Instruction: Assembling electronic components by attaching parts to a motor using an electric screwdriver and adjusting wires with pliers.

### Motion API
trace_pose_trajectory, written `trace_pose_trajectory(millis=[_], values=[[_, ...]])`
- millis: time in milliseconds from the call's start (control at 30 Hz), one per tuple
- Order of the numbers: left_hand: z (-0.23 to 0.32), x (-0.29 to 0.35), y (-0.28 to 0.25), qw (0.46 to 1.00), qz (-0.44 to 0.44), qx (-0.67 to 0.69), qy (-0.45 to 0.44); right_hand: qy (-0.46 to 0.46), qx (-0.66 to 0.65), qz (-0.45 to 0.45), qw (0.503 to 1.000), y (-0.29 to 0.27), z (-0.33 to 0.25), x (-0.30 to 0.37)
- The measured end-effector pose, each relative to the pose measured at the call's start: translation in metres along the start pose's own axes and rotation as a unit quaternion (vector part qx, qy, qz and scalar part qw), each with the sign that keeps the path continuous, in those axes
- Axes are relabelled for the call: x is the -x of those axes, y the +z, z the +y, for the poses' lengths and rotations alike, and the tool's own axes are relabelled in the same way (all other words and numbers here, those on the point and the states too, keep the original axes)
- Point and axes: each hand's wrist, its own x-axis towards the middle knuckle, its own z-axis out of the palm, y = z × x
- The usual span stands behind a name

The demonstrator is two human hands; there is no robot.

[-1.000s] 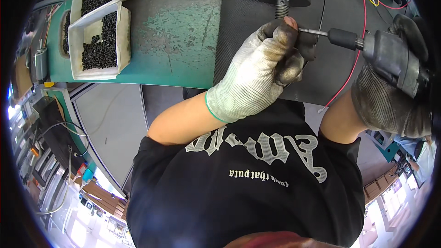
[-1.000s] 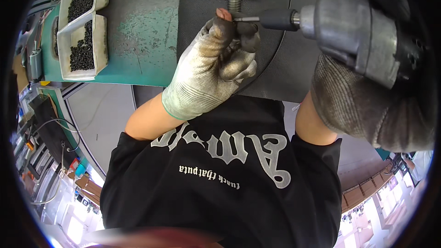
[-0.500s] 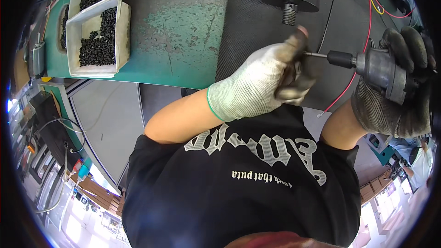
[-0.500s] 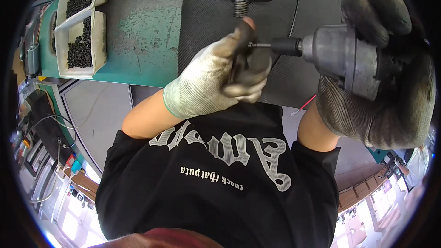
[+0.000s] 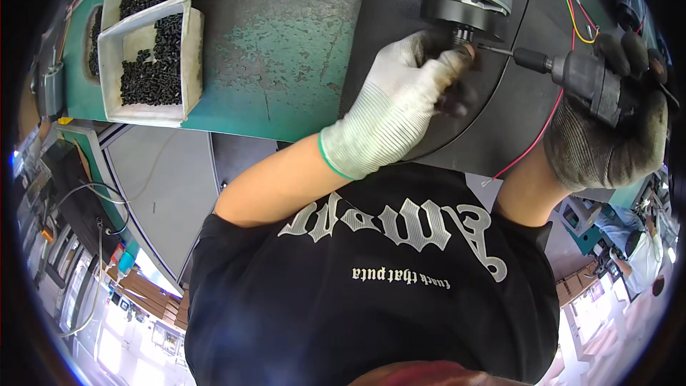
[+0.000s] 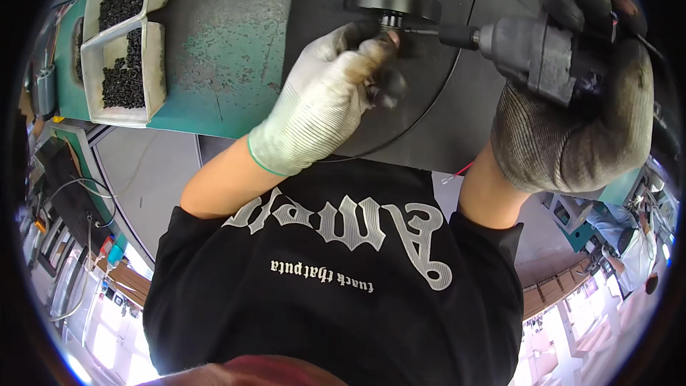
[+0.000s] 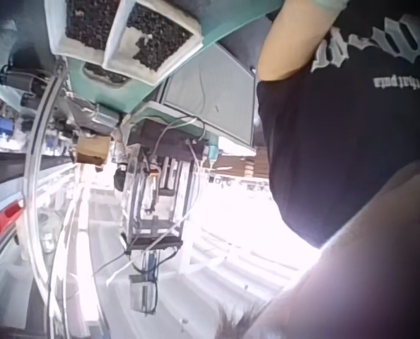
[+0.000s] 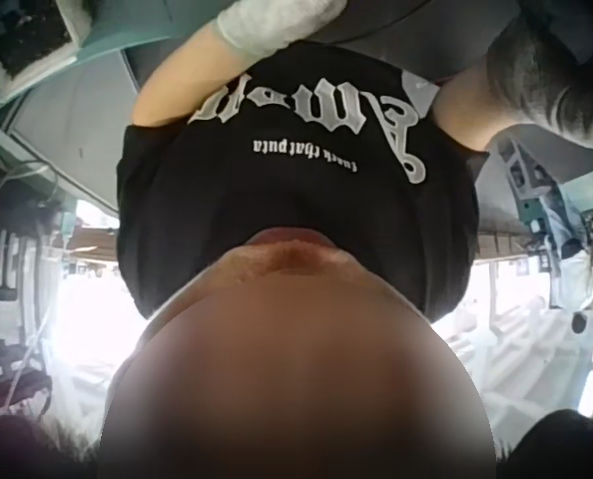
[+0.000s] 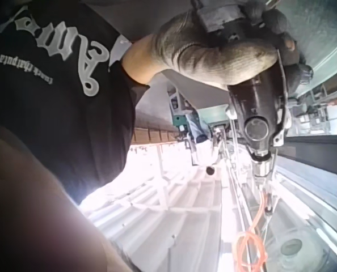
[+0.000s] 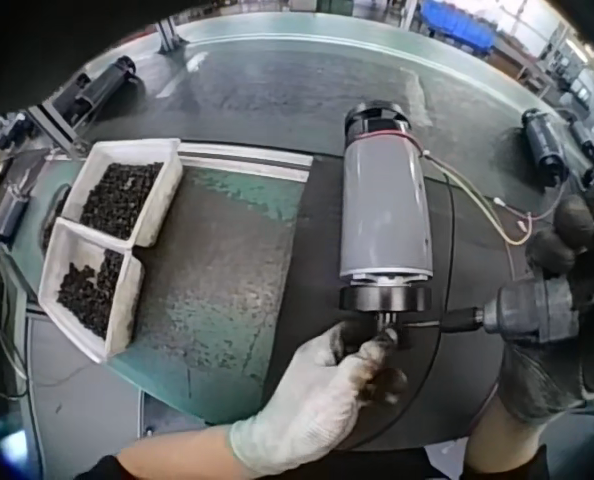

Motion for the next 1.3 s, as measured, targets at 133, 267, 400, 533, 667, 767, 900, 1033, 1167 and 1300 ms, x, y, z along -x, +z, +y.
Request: trace_pose_trajectory(millis=[133, 267, 400, 533, 667, 767, 900, 1033, 1167, 1300], values=[[-0.006, -0.008, -0.006, 0.976, -0.069, 0.207, -0.02, -0.005, -0.055, 0.012, 0.998, 0.007, 0.004, -0.001], [-0.006, -0.01, -0.003, 0.989, -0.057, 0.138, -0.001, -0.011, -0.109, 0.015, 0.994, 0.013, 0.011, 0.002], [-0.004, -0.006, -0.002, 0.995, -0.035, 0.092, -0.009, -0.013, -0.155, 0.014, 0.988, 0.012, 0.011, 0.007], [-0.006, -0.007, 0.001, 0.997, 0.005, 0.081, -0.002, 0.043, -0.081, -0.04, 0.995, -0.002, 0.003, 0.008], [-0.005, -0.008, 0.002, 0.997, -0.003, 0.07, -0.015, 0.086, -0.023, -0.08, 0.993, 0.006, 0.009, 0.006], [-0.005, -0.009, 0.001, 0.999, -0.019, 0.043, -0.002, -0.153, 0.469, 0.053, 0.868, 0.035, 0.027, 0.008], [-0.008, -0.011, -0.001, 0.997, -0.017, 0.075, 0.023, -0.003, 0.068, -0.14, 0.988, 0.039, 0.028, 0.011], [-0.01, -0.006, 0.0, 0.99, -0.007, 0.138, 0.036, -0.307, 0.598, -0.06, 0.738, 0.012, 0.038, 0.0], [-0.02, -0.008, 0.012, 0.913, -0.055, 0.394, -0.087, -0.343, 0.397, -0.138, 0.84, 0.034, -0.01, -0.015], [-0.025, -0.008, 0.005, 0.9, -0.102, 0.408, -0.116, -0.096, 0.169, -0.015, 0.981, -0.016, -0.038, -0.004]])
